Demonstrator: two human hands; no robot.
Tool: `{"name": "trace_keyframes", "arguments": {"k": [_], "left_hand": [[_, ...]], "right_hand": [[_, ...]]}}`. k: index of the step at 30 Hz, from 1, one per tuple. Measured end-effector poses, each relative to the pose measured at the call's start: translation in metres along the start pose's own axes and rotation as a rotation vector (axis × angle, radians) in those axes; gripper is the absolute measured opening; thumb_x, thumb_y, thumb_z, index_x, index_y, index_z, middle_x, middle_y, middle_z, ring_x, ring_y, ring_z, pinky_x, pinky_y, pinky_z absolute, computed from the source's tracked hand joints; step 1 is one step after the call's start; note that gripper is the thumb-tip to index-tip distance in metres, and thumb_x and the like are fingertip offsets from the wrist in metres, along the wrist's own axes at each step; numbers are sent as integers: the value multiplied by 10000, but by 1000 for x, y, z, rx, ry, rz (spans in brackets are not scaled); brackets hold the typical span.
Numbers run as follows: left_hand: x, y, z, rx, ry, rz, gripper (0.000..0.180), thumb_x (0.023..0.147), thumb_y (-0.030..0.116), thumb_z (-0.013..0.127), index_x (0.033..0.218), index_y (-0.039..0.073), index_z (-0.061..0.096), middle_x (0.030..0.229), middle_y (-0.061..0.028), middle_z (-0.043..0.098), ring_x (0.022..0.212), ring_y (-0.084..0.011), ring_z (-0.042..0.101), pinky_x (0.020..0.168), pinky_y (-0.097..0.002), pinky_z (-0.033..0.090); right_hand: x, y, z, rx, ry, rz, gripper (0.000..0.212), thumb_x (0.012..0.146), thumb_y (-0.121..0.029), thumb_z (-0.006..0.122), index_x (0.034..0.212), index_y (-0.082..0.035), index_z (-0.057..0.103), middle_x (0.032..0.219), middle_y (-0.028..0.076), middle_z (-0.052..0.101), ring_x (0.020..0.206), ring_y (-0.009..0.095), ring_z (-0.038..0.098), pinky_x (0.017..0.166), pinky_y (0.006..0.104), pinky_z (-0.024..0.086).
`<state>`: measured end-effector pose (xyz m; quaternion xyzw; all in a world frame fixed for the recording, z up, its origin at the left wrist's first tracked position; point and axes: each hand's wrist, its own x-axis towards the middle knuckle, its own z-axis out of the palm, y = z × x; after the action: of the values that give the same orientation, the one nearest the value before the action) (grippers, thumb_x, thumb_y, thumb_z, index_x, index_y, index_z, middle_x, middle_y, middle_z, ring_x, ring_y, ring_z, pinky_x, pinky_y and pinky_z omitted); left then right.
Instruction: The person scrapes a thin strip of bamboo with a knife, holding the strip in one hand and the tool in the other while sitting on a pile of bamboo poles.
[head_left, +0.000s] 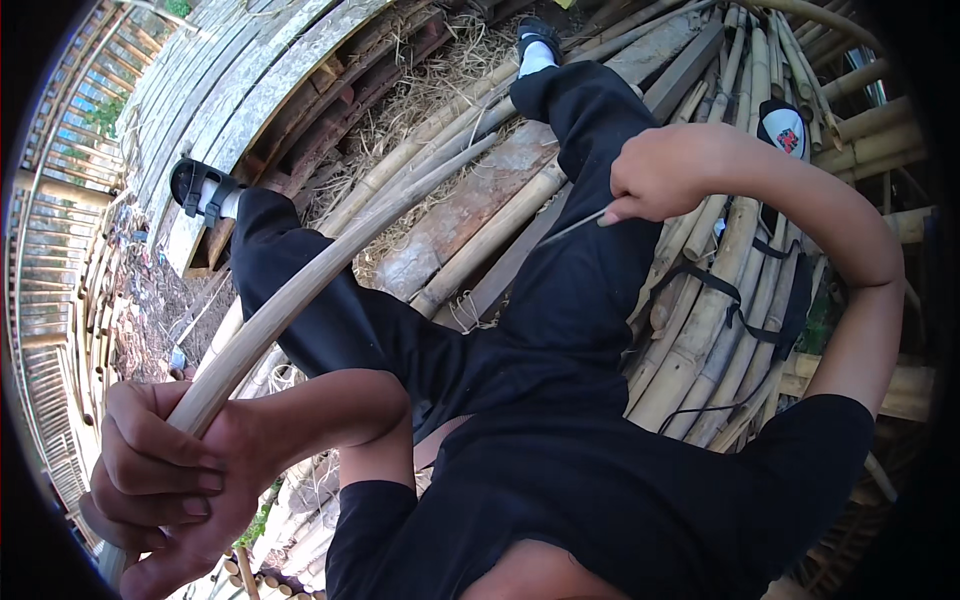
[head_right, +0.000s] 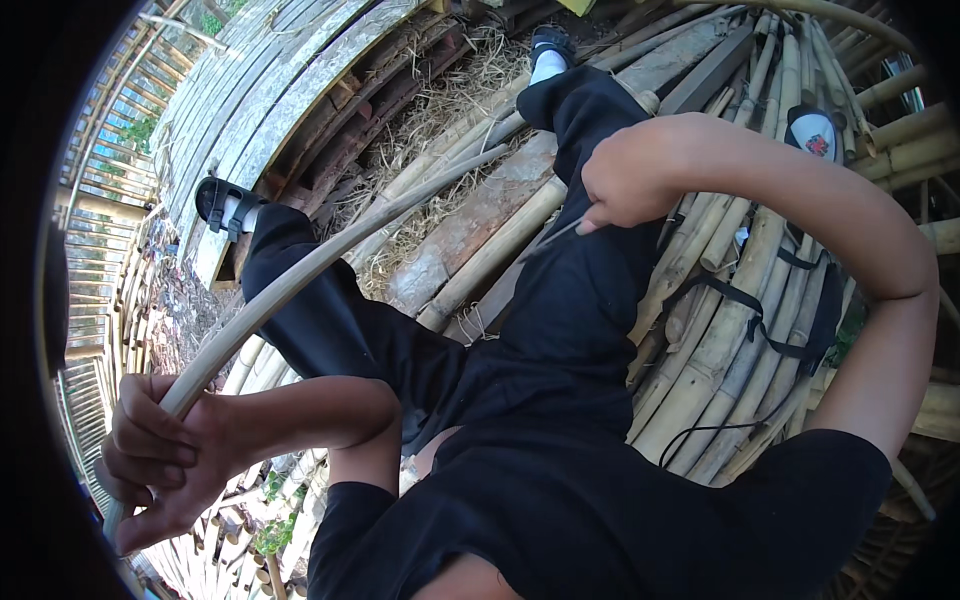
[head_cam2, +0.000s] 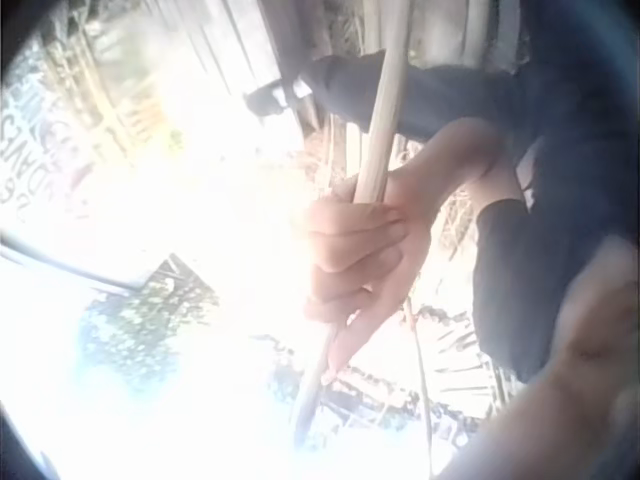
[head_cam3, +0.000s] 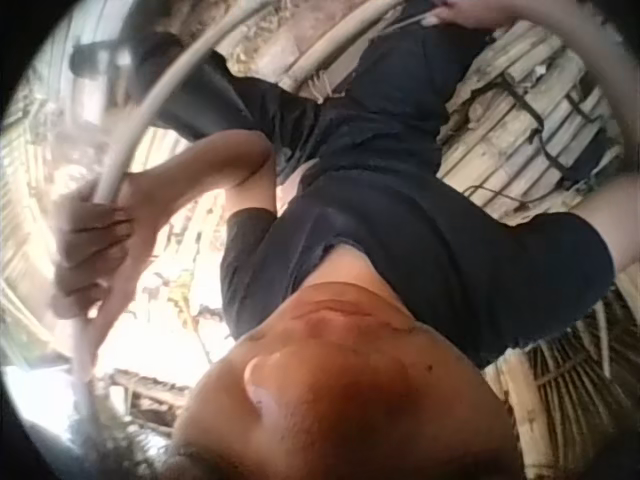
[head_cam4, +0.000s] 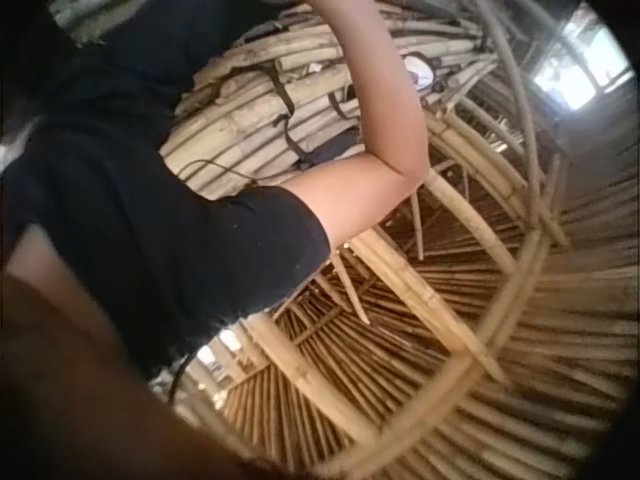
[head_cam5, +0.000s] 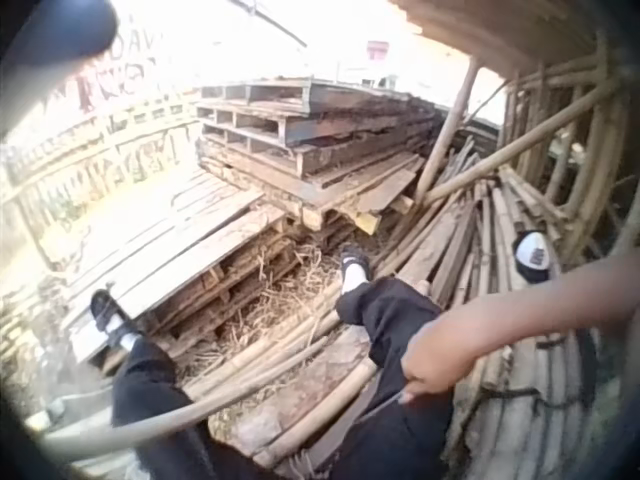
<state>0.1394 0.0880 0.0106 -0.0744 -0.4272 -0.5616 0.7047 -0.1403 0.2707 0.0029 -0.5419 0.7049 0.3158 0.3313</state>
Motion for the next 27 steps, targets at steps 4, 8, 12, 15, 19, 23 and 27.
{"name": "trace_keyframes", "arguments": {"k": [4, 8, 12, 15, 19, 23, 27], "left_hand": [[4, -7, -4, -336, -213, -57, 494, 844, 490, 521, 488, 187, 360, 350, 78, 295, 277, -20, 244, 315, -153, 254], [8, -5, -12, -118, -127, 70, 435, 863, 429, 543, 555, 164, 388, 362, 78, 297, 279, -17, 248, 280, -153, 231], [5, -10, -7, -77, -43, 80, 449, 867, 440, 533, 553, 163, 369, 365, 73, 292, 279, -21, 232, 284, -155, 229], [6, -14, -8, -80, -56, 78, 458, 870, 456, 518, 558, 163, 357, 370, 70, 284, 285, -28, 224, 293, -162, 224], [9, -20, -13, -93, -105, 29, 465, 879, 469, 488, 568, 159, 336, 389, 58, 278, 302, -43, 220, 311, -174, 219], [11, -22, -12, 46, -31, 17, 453, 850, 436, 503, 526, 168, 335, 384, 50, 284, 306, -43, 256, 314, -187, 234], [15, -25, -16, 12, -35, 1, 447, 853, 426, 502, 532, 165, 334, 392, 53, 265, 311, -42, 241, 311, -188, 220]], "right_hand": [[19, 16, -6, -428, 433, 206, 401, 904, -361, 503, 786, -10, 656, 676, 113, 621, 697, 282, 626, 650, 374, 497], [10, 5, -59, -173, 958, 315, 372, 905, -325, 496, 730, -14, 602, 614, 144, 585, 608, 303, 604, 569, 384, 469], [32, -9, -50, 165, 1028, 43, 347, 891, -323, 549, 764, 0, 577, 603, 138, 558, 593, 268, 590, 562, 361, 443], [77, -10, -18, 396, 1076, -54, 358, 889, -341, 555, 834, 13, 558, 604, 141, 530, 540, 270, 527, 538, 352, 412], [129, -15, 3, 800, 840, -71, 414, 910, -396, 504, 840, 8, 563, 613, 105, 534, 545, 191, 530, 538, 328, 411], [163, -36, 25, 1143, 918, -58, 495, 936, -454, 409, 768, -11, 554, 573, 19, 469, 526, 87, 437, 504, 275, 370], [170, -65, 44, 1449, 781, -149, 468, 937, -422, 426, 736, -17, 548, 547, 13, 453, 514, 80, 421, 491, 264, 353]]}}
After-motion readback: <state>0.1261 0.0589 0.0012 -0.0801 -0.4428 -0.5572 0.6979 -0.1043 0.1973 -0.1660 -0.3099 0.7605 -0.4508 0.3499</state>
